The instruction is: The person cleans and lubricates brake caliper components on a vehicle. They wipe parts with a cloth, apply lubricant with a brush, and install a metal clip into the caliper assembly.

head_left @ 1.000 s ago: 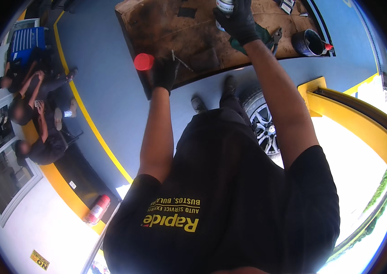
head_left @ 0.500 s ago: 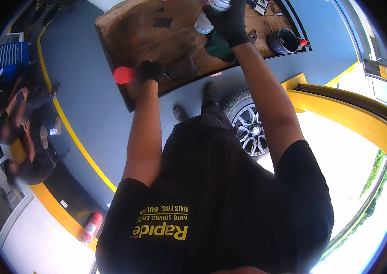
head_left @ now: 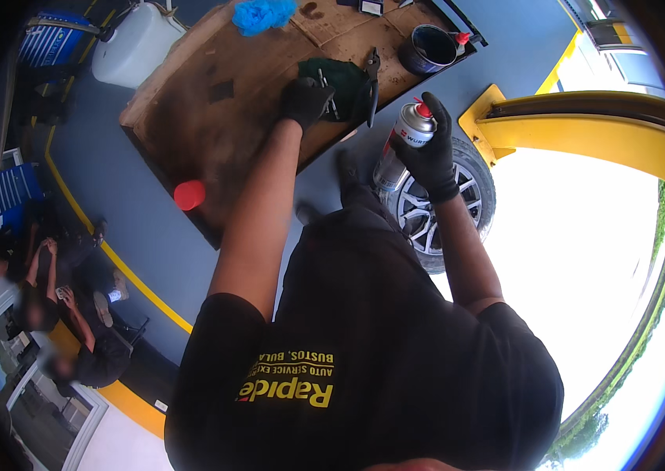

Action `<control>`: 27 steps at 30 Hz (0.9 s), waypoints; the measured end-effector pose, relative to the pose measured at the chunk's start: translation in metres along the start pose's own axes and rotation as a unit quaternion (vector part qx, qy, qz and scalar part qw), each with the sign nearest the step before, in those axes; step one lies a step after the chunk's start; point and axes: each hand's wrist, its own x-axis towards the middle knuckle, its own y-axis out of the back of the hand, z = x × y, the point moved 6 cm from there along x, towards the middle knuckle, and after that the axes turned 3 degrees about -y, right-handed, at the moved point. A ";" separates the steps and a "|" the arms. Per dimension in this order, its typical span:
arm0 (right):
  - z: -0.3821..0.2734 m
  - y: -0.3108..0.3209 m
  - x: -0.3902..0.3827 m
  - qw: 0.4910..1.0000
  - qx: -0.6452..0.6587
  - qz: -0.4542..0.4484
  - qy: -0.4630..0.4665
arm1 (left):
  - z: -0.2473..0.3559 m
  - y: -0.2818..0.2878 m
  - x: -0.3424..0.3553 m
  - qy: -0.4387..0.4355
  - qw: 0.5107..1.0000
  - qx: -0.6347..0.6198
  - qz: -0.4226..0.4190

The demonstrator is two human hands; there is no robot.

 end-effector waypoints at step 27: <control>-0.027 -0.040 0.001 0.930 -0.294 -0.215 0.054 | -0.011 0.064 -0.152 -0.076 0.990 -0.053 0.108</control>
